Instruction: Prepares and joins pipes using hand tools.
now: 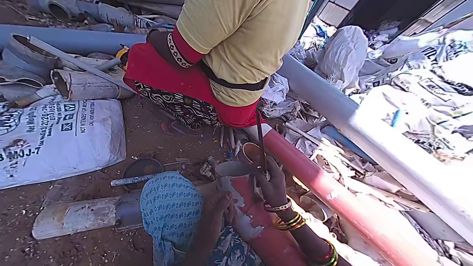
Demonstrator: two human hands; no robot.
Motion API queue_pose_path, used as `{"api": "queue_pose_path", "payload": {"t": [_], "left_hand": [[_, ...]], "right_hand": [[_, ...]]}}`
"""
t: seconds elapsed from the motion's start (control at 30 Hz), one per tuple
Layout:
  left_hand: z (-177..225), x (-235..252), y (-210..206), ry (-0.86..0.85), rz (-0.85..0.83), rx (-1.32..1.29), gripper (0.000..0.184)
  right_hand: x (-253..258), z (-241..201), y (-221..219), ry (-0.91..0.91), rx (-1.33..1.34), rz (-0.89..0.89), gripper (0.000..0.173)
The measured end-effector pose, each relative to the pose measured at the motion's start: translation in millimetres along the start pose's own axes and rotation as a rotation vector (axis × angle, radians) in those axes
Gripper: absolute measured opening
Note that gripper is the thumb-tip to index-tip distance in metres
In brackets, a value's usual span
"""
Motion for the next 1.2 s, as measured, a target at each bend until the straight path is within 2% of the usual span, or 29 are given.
{"api": "queue_pose_path", "payload": {"t": [0.1,0.2,0.3,0.43,0.53,0.63,0.77,0.83,0.9,0.93,0.97,1.03,1.1,1.17,1.2], "left_hand": [[17,6,18,-0.151,0.107,0.382,0.027],[28,8,20,-0.261,0.188,0.667,0.016],[26,11,16,-0.384,0.169,0.888,0.028],[16,16,4,-0.424,0.020,1.146,0.044],[10,18,1,-0.422,-0.061,1.219,0.042],[10,17,1,-0.430,-0.071,1.254,0.040],[12,17,2,-0.444,-0.099,1.281,0.042],[13,17,3,-0.443,-0.105,1.292,0.042],[13,16,4,-0.445,-0.102,1.288,0.042],[12,15,5,-0.445,-0.098,1.281,0.043],[11,15,5,-0.439,-0.090,1.273,0.044],[7,14,6,-0.428,-0.062,1.257,0.047],[4,14,9,-0.409,-0.013,1.248,0.050],[4,15,14,-0.370,0.036,1.234,0.053],[4,14,15,-0.345,0.056,1.221,0.053]], "right_hand": [[3,6,32,-0.018,0.017,-0.057,0.032],[4,10,68,0.030,-0.092,-0.228,0.033],[5,8,97,0.083,-0.292,-0.449,0.035],[-2,5,109,0.008,-0.428,-0.672,0.043],[-13,9,103,-0.042,-0.439,-0.830,0.048],[-21,12,94,-0.079,-0.483,-0.897,0.046],[-21,14,87,-0.112,-0.386,-0.827,0.042],[-21,16,88,-0.259,-0.079,-0.641,0.040],[-19,-3,88,-0.405,0.300,-0.447,0.045],[-17,-15,90,-0.383,0.418,-0.384,0.052],[-14,-26,95,-0.286,0.466,-0.352,0.056],[-8,-47,104,-0.039,0.336,-0.286,0.063],[-13,-58,103,0.228,-0.113,-0.202,0.063],[-29,-45,87,0.409,-0.573,-0.196,0.048],[-39,-28,73,0.447,-0.739,-0.249,0.041]]}}
Point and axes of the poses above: each hand's wrist, its own x-axis towards the middle knuckle, its own y-axis out of the back of the hand, z = x × y, the point moved 6 cm from there along x, towards the middle knuckle, and after that the axes turned 1 degree about -y, right-handed, at the moved point
